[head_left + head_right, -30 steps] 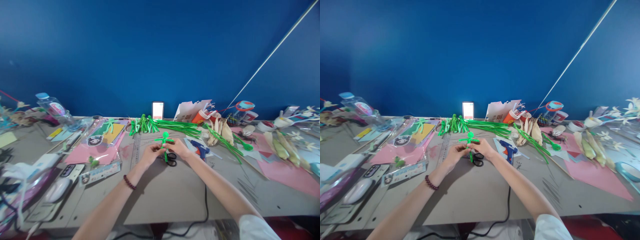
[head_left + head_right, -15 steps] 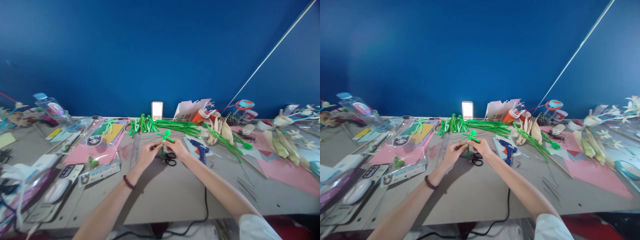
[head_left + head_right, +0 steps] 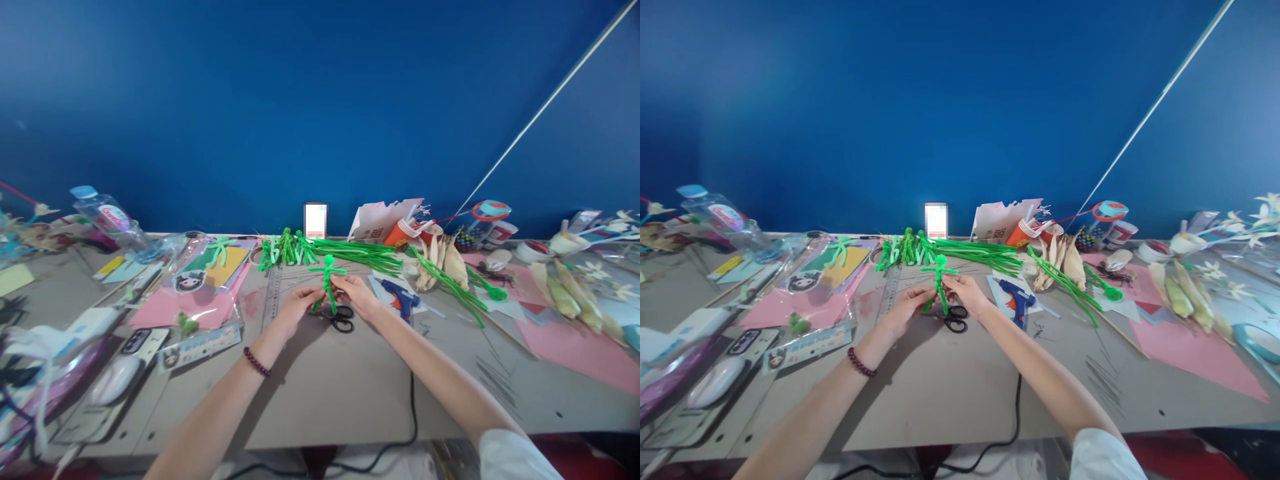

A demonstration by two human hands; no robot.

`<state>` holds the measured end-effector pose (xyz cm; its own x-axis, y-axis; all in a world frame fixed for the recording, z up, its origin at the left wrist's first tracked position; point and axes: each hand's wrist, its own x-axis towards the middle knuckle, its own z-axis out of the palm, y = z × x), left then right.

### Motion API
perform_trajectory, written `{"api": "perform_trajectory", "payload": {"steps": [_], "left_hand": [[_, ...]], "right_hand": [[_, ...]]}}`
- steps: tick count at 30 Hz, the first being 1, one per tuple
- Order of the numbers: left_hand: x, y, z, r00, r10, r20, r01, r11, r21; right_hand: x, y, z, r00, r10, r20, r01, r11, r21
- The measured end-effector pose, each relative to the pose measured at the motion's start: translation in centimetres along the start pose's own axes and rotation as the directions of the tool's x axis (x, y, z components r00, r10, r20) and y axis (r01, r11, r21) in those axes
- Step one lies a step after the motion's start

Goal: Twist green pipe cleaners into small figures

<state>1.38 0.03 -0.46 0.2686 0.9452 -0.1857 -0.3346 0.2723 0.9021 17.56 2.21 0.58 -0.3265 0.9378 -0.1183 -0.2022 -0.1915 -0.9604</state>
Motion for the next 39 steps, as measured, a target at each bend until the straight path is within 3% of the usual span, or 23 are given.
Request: {"api": "perform_trajectory", "payload": {"steps": [5, 12, 18, 22, 28, 39], "left_hand": [[0.2, -0.1, -0.2, 0.995, -0.018, -0.093, 0.011, 0.997, -0.080], [0.2, 0.2, -0.2, 0.991, 0.008, -0.135, -0.013, 0.999, -0.035], [0.4, 0.0, -0.3, 0.981, 0.021, -0.191, -0.035, 0.997, -0.070], [0.6, -0.1, -0.5, 0.975, -0.001, -0.222, -0.025, 0.993, -0.112], [0.6, 0.0, -0.6, 0.966, -0.028, -0.257, -0.002, 0.993, -0.117], [0.4, -0.2, -0.5, 0.973, -0.010, -0.231, -0.005, 0.998, -0.067]], "right_hand": [[0.1, 0.0, -0.1, 0.997, -0.042, -0.059, 0.038, 0.997, -0.060], [-0.1, 0.0, 0.2, 1.000, 0.015, 0.004, -0.015, 1.000, -0.010], [0.0, 0.4, 0.1, 0.991, -0.130, -0.043, 0.117, 0.966, -0.230], [0.1, 1.0, 0.1, 0.956, -0.290, -0.034, 0.246, 0.863, -0.442], [-0.4, 0.7, 0.5, 0.838, -0.542, 0.063, 0.444, 0.609, -0.657], [-0.5, 1.9, 0.4, 0.733, -0.657, 0.179, 0.549, 0.416, -0.725]]}}
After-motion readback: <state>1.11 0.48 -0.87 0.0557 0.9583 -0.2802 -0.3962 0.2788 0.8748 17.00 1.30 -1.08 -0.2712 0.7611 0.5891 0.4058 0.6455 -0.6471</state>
